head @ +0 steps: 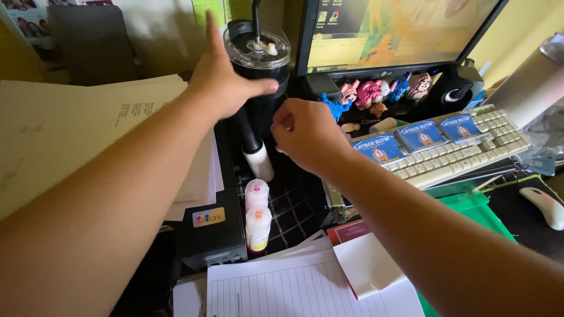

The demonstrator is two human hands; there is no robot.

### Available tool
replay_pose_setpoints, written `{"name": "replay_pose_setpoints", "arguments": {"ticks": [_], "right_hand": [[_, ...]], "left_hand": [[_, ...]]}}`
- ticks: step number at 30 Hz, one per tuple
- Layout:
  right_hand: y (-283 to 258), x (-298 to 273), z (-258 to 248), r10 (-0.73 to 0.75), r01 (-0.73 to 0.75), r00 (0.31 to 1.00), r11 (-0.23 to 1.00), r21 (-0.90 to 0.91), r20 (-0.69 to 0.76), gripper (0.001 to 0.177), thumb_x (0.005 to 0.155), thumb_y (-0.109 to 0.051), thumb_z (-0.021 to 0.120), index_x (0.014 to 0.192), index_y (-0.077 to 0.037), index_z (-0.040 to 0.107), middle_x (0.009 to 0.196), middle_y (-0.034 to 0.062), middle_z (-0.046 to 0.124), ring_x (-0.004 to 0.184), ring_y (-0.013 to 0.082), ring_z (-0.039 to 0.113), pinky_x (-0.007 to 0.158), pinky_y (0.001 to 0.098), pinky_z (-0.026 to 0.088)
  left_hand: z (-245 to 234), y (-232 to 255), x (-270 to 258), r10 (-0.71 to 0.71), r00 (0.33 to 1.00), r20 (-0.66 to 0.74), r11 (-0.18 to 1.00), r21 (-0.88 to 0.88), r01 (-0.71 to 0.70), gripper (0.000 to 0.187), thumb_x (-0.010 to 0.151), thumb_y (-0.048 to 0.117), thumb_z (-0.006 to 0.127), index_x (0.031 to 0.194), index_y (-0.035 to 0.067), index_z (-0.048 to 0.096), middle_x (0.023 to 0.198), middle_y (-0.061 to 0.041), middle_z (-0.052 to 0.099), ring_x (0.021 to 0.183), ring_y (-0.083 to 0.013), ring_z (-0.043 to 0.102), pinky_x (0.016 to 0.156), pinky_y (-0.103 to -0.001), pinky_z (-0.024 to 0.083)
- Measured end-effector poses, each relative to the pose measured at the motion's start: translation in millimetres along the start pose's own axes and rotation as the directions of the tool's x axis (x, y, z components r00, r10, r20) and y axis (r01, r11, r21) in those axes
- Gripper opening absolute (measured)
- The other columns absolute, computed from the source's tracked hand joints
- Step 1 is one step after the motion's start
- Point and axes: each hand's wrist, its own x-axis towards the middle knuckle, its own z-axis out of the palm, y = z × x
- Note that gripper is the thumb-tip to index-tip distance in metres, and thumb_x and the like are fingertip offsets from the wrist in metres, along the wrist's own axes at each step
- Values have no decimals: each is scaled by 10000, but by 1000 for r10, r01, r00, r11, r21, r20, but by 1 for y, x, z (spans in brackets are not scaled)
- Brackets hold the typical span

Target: Cutting papers with a utility knife and ruler, then organizing them into green plastic folders.

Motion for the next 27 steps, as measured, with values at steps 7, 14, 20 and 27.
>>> {"name": "replay_pose_setpoints", "arguments": {"ticks": [7, 14, 20, 27], "right_hand": [[-32, -87, 34, -138, 135, 990, 979, -154, -10, 534, 798, -350, 776, 1235, -96, 606, 1077, 173, 683, 921, 358, 701, 775, 447, 573], [-37, -95, 59, 91, -67, 987, 982, -178, 132, 550, 875, -191, 550, 1415, -125, 464, 1267, 202, 571, 1039, 436, 632, 878, 524, 537], [11, -114, 76, -486, 475, 866, 727, -496, 117, 63, 897, -65, 551, 885, -15, 514, 1250, 212, 584, 1096, 422, 634, 810, 419, 564], [-25, -133, 49, 125, -123, 991, 991, -51, 44, 194, 843, -79, 582, 1015, -120, 660, 1113, 142, 611, 941, 359, 670, 804, 430, 562]], "left_hand": [[0, 6, -44, -331, 936, -122, 913, 211, 350, 939, 666, 242, 968, 1355, -34, 392, 1203, -254, 649, 1109, -389, 651, 954, -438, 515], [-20, 27, -58, -203, 951, -233, 968, 97, 230, 384, 745, 192, 921, 947, 9, 651, 888, -133, 720, 803, -260, 719, 729, -400, 564], [-49, 55, -42, 64, 970, -233, 998, -14, -69, 272, 868, 90, 861, 1066, 28, 685, 946, -61, 768, 838, -154, 748, 773, -302, 589], [-54, 68, -52, 177, 980, -87, 969, -158, -189, 270, 927, 4, 769, 1175, 10, 663, 1055, -65, 769, 946, -136, 753, 868, -288, 601]]}}
